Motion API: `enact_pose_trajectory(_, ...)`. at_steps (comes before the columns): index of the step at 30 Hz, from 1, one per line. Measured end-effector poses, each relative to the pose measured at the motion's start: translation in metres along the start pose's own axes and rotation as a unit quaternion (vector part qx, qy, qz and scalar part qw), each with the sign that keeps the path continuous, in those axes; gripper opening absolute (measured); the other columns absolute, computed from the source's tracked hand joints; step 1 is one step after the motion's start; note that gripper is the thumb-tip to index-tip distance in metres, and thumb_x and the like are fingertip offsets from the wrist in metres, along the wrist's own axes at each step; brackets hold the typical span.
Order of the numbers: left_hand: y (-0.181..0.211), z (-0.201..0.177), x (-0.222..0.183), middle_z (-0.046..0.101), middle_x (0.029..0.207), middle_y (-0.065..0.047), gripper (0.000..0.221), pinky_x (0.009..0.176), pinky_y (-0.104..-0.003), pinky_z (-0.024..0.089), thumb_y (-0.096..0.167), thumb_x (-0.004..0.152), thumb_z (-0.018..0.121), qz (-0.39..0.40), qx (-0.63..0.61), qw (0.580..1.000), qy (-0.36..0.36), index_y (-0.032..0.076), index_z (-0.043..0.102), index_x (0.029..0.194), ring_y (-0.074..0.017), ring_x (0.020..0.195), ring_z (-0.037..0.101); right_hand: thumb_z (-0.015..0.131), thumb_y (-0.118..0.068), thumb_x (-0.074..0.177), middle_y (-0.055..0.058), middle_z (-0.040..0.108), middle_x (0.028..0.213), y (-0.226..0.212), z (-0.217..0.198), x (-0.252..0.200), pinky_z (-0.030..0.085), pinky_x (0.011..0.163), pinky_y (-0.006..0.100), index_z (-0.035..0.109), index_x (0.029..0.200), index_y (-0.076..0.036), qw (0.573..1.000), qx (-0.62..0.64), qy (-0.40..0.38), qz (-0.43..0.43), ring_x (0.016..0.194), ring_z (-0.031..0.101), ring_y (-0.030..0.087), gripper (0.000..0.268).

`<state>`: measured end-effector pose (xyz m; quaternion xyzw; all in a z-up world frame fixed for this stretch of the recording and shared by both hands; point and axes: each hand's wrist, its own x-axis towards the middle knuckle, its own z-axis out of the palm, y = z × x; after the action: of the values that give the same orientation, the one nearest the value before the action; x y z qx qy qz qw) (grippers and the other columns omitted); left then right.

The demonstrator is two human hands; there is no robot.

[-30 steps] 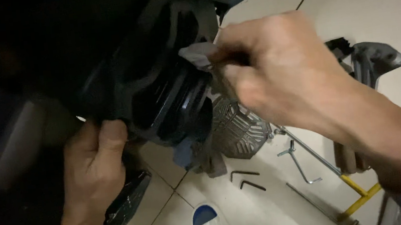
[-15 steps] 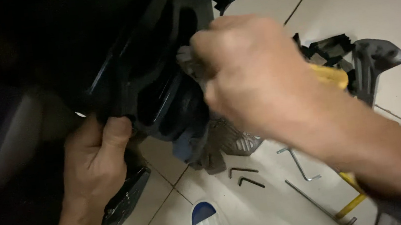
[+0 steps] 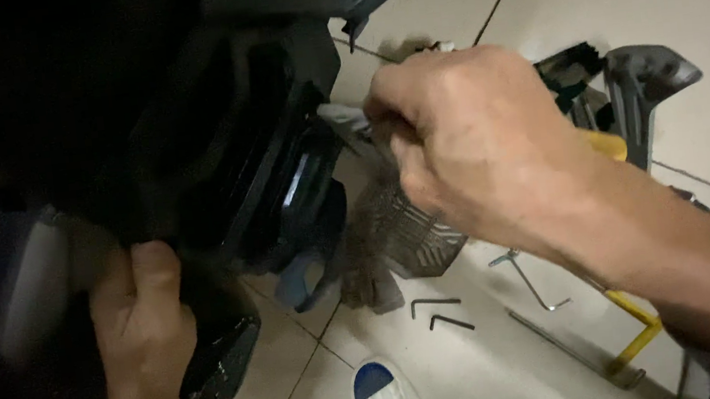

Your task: Cleaning and maintaining motorcycle plastic components using a cloth and a tool

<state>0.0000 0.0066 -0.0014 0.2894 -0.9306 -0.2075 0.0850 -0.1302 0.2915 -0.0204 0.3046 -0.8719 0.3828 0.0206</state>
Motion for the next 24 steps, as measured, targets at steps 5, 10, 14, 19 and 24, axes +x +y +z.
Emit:
enact_pose_trajectory(5,0.005,-0.001,-0.003,0.025,0.066,0.004,0.046,0.056,-0.039,0.025,0.04,0.105,0.041,-0.02,-0.073,0.997,-0.02,0.015,0.028,0.069,-0.0154,0.059,0.028,0.048,0.007,0.088,0.004,0.06,0.061,-0.01,-0.004,0.01,0.053,0.048,0.037,0.06,0.077,-0.006,0.999,0.033,-0.01,0.015,0.05,0.06,0.021,0.021)
enact_pose_trajectory(10,-0.003,0.002,0.002,0.043,0.078,-0.001,0.035,0.069,-0.039,0.036,0.038,0.106,0.04,-0.002,-0.058,0.998,-0.009,0.007,0.051,0.092,-0.0192,0.075,0.043,0.048,0.0,0.072,0.001,0.044,0.055,-0.006,0.019,0.026,0.03,0.042,0.041,0.047,0.069,-0.012,0.995,-0.041,0.052,-0.078,0.044,0.043,0.02,0.012)
enact_pose_trajectory(14,0.021,-0.004,0.0,0.065,0.113,-0.009,0.044,0.096,-0.041,0.043,0.034,0.1,0.039,0.076,-0.076,0.994,-0.027,0.005,0.061,0.125,-0.0259,0.109,0.059,0.062,-0.006,0.06,-0.001,0.05,0.063,-0.01,0.035,0.043,0.036,0.04,0.04,0.051,0.068,-0.017,0.979,-0.167,0.064,-0.096,0.053,0.051,0.021,0.017)
enact_pose_trajectory(19,-0.003,0.001,0.003,0.07,0.123,-0.007,0.051,0.095,-0.042,0.053,0.038,0.095,0.045,0.078,-0.136,0.983,-0.094,0.01,0.061,0.134,-0.0266,0.117,0.066,0.072,-0.013,0.068,0.002,0.059,0.066,-0.024,0.022,0.055,0.048,0.046,0.046,0.059,0.072,-0.013,0.983,-0.158,-0.038,-0.088,0.058,0.061,0.027,0.014)
enact_pose_trajectory(24,-0.004,0.001,0.004,0.072,0.096,-0.002,0.038,0.078,-0.036,0.052,0.033,0.092,0.054,0.079,-0.12,0.984,-0.102,0.009,0.069,0.117,-0.0185,0.094,0.067,0.066,-0.019,0.073,0.006,0.065,0.073,-0.03,0.025,0.067,0.052,0.052,0.047,0.068,0.078,-0.014,0.957,-0.273,-0.072,-0.073,0.069,0.067,0.034,0.007)
